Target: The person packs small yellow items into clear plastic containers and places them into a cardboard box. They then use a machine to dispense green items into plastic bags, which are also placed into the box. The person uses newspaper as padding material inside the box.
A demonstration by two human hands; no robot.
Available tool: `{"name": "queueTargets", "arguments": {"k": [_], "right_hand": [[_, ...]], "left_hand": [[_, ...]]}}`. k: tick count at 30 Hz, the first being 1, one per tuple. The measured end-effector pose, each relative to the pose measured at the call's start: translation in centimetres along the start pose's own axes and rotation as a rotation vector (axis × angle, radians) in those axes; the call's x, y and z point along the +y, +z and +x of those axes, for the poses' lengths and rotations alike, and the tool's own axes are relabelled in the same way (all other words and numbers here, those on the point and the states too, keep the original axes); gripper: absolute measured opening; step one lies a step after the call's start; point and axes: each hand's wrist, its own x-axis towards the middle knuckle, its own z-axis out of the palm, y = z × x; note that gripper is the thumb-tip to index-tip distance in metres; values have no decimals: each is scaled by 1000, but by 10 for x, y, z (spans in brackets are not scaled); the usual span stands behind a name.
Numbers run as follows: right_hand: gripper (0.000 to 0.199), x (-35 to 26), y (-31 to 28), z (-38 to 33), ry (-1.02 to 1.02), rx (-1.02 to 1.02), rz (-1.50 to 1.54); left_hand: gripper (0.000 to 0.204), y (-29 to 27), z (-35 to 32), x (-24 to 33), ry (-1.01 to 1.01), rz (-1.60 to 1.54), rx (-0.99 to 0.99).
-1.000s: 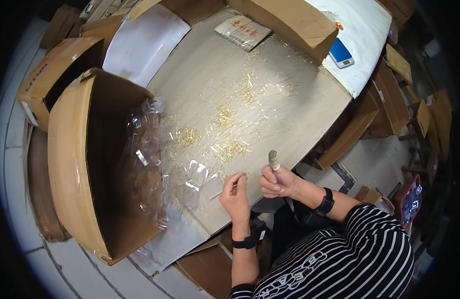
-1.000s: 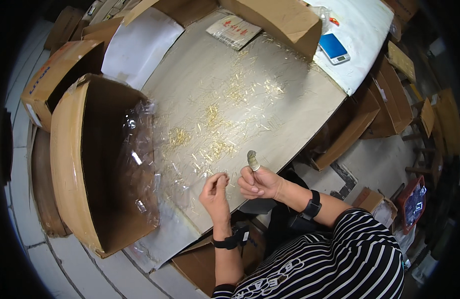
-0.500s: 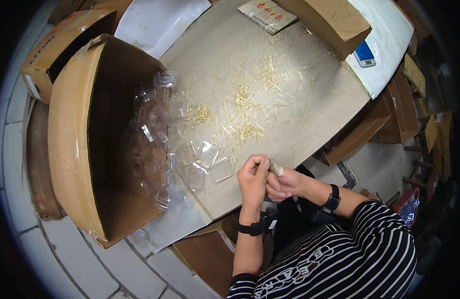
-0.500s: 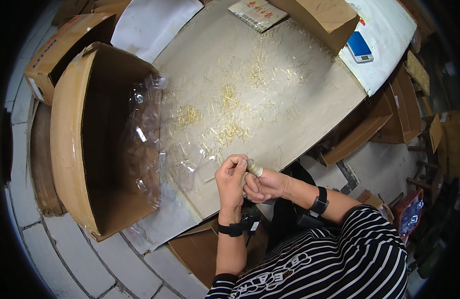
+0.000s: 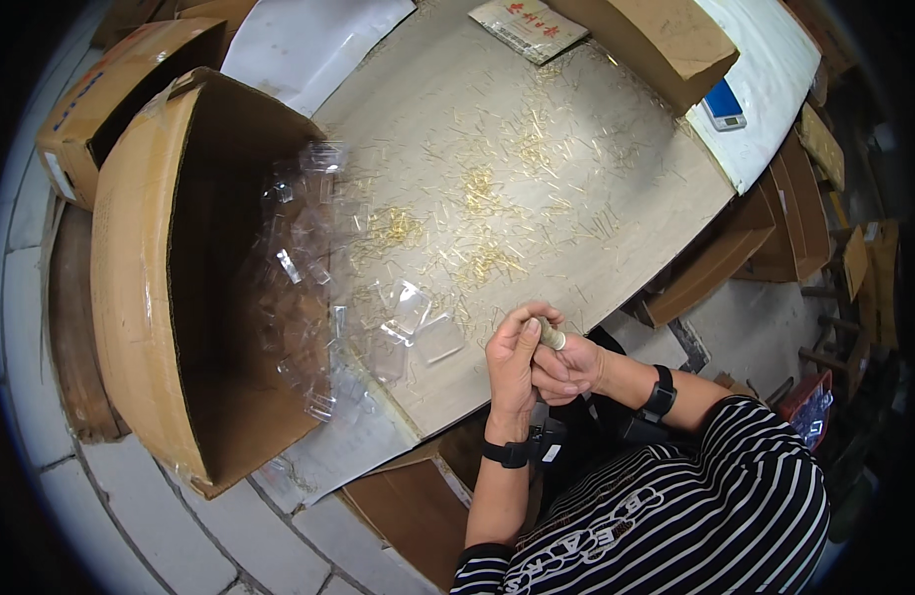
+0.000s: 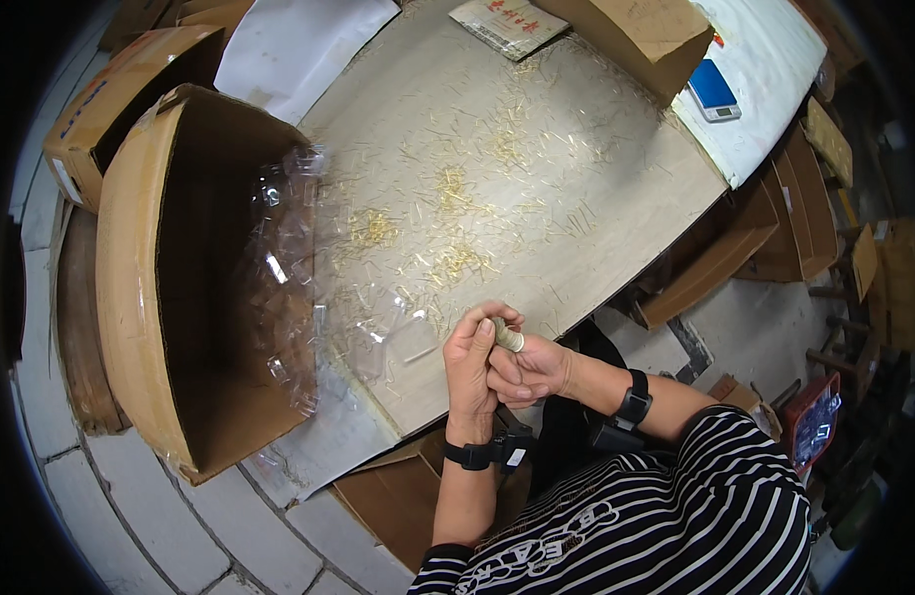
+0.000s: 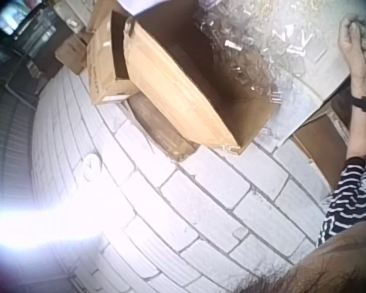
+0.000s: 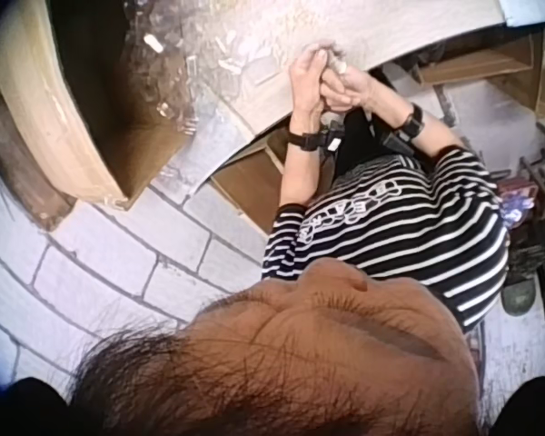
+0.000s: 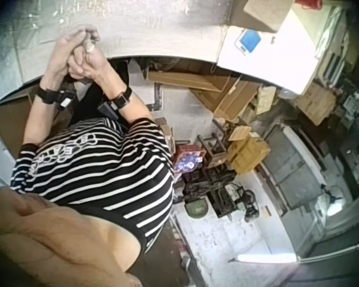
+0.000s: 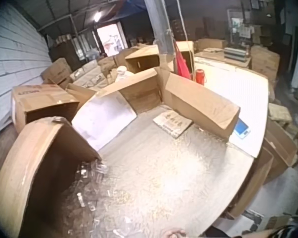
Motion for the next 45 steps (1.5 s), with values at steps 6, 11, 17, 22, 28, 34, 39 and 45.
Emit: {"name": "queueTargets", "arguments": {"k": [6,11,17,22,28,34,39,45], "right_hand": [[58,12,-6,-9,69,-176,133],[42,23,-12,-22,15,-341,61],[36,21,-7,-33,74,-276,4],[40,14,-8,-34,170,-278,-25],[57,21,-13,-30,108,-426,181],[59,24,-4,-17,47,-636,242],[58,24,-6,-1,1,-775,230],[60,17,-5,-5,-4,-498,-6]], "left_hand": [[24,-10,-6,-7,-155,51,-199],[28,0,-13,2,-335,313,-435],[25,14,-20,11,-310,477,-488],[26,18,-19,13,-279,392,-493],[26,21,-17,10,-343,509,-469],[24,31,-16,7,-261,658,-427],[22,32,-9,10,-285,662,-445],[19,21,-8,9,-187,591,-411]]}}
